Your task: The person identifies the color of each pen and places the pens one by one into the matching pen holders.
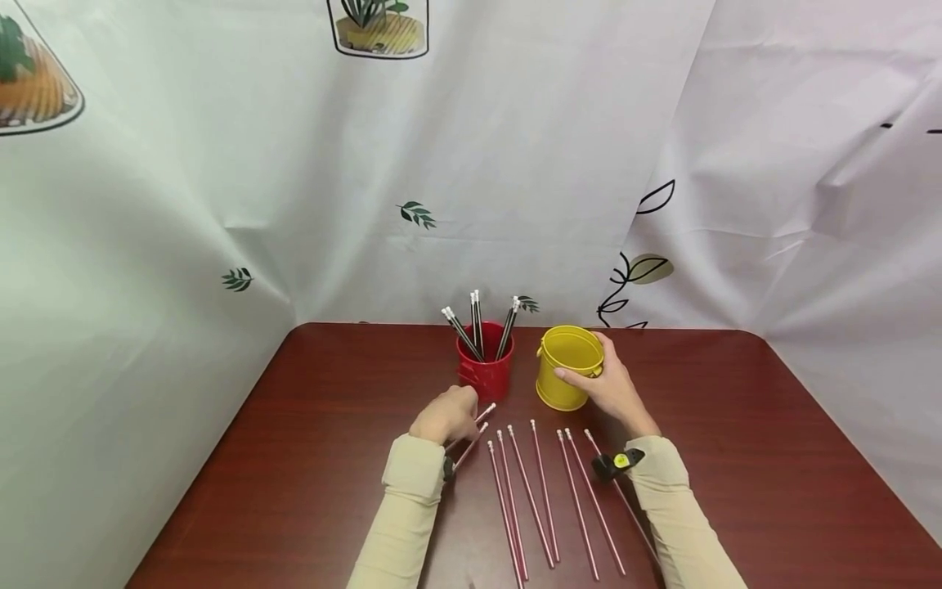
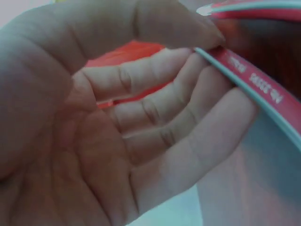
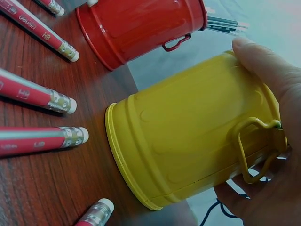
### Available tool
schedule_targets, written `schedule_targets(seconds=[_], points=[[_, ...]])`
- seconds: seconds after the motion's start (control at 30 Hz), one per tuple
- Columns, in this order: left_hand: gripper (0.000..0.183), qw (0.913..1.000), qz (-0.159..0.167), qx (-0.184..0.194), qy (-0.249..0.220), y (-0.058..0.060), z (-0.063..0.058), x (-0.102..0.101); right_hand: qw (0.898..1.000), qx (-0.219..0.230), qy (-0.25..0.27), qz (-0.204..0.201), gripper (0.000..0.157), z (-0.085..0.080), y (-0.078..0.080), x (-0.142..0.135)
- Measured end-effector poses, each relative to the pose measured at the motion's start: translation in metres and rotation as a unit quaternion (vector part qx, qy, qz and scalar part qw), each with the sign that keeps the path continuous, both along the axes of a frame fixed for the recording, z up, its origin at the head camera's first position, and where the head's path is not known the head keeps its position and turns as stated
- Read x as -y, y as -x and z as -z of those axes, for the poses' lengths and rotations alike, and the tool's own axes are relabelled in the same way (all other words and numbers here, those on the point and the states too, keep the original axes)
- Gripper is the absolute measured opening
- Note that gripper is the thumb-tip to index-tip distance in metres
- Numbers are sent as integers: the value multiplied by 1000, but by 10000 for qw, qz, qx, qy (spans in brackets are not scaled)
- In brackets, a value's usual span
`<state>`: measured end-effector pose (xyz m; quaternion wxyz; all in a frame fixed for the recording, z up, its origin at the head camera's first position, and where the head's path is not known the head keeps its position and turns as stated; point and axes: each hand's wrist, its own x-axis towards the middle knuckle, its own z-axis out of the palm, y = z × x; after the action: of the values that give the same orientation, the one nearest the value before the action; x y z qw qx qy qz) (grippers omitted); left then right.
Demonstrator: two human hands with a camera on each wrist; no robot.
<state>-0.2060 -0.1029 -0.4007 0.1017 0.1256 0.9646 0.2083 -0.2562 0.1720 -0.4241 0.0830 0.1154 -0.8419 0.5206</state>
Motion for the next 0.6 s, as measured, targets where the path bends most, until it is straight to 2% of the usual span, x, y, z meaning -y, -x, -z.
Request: schedule_targets(seconds=[0.27,0.47,0.6], points=[[19,9993,282,28,-245,-4,-19,3,10000,-39,30,-41,85,0,0,1],[18,9955,576,-226,-724,-9,-34,3,10000,-31,-53,11,85,-1,-1,1],[19,9913,684,-532,-994,-12,-42,4,10000,-13,-62,-8,85,-1,-1,0]])
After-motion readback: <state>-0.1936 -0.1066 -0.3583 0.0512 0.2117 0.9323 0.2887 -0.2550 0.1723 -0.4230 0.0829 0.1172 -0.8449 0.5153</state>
